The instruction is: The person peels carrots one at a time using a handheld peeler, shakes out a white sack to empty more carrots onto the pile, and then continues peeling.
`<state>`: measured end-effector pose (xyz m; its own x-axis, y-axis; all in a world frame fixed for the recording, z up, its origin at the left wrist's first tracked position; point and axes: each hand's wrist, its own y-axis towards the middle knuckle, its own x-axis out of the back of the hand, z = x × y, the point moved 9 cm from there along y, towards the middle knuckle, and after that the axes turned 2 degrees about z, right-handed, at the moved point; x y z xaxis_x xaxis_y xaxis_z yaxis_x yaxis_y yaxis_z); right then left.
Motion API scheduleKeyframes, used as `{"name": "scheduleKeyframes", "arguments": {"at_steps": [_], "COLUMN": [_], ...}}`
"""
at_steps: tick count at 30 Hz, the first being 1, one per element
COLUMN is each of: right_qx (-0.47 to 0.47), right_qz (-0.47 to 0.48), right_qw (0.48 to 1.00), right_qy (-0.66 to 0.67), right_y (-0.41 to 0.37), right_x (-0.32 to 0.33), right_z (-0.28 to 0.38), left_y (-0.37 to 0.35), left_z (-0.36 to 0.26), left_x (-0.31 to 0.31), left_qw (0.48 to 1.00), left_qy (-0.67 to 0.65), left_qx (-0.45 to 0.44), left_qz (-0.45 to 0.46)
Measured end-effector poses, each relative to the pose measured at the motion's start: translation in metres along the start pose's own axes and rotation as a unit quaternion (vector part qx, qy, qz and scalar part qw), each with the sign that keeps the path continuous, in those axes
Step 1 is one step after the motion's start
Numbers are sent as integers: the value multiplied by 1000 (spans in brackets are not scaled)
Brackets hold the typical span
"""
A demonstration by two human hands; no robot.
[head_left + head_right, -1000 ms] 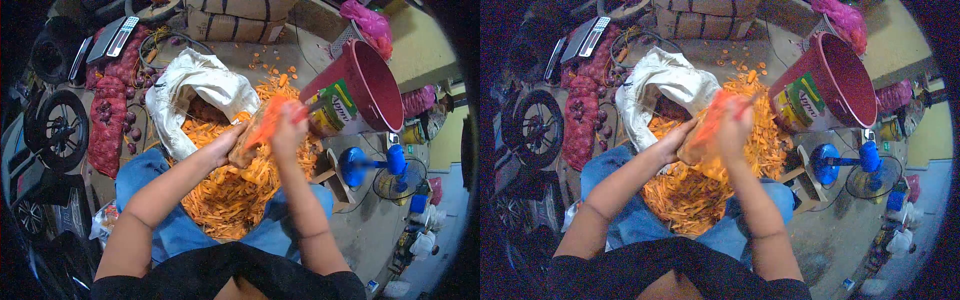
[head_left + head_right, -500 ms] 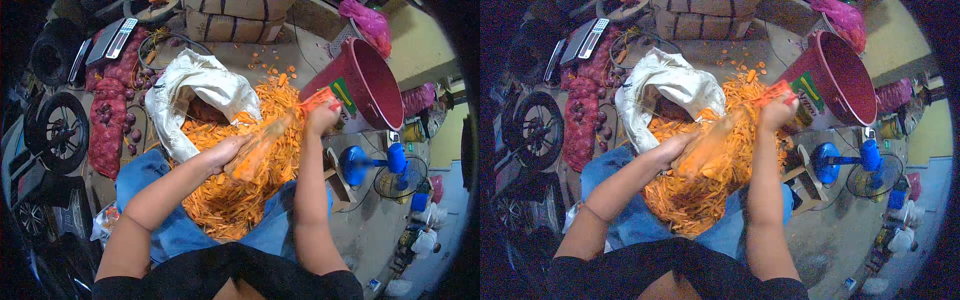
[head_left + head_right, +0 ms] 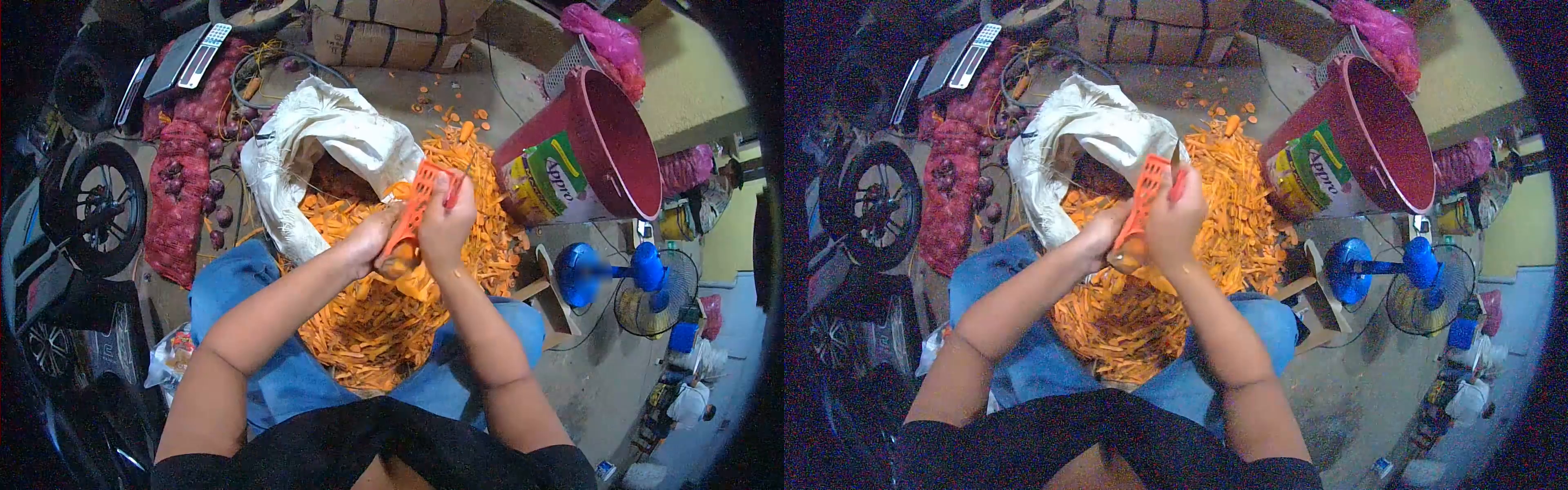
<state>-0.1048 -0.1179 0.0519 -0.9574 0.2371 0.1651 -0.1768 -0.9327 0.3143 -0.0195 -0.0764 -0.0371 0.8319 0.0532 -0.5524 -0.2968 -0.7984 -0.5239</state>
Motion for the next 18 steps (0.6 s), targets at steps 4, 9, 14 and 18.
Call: {"name": "scheduleKeyframes", "arguments": {"at_steps": [4, 9, 14, 18], "right_qx": [54, -128, -107, -58], "right_qz": [-168, -316, -191, -110], "right_qw": [971, 937, 974, 991], "right_qy": [-163, -78, 64, -40], "right_y": [60, 70, 65, 55], "right_x": [72, 142, 106, 85], "right_z": [-53, -83, -56, -27], "left_y": [-7, -15, -9, -8], "left_z": [25, 10, -4, -8], "left_x": [-10, -17, -11, -4], "left_qw": [988, 982, 985, 990], "left_qy": [63, 150, 143, 119], "left_qx": [120, 23, 18, 27], "left_qz": [80, 112, 94, 67]}}
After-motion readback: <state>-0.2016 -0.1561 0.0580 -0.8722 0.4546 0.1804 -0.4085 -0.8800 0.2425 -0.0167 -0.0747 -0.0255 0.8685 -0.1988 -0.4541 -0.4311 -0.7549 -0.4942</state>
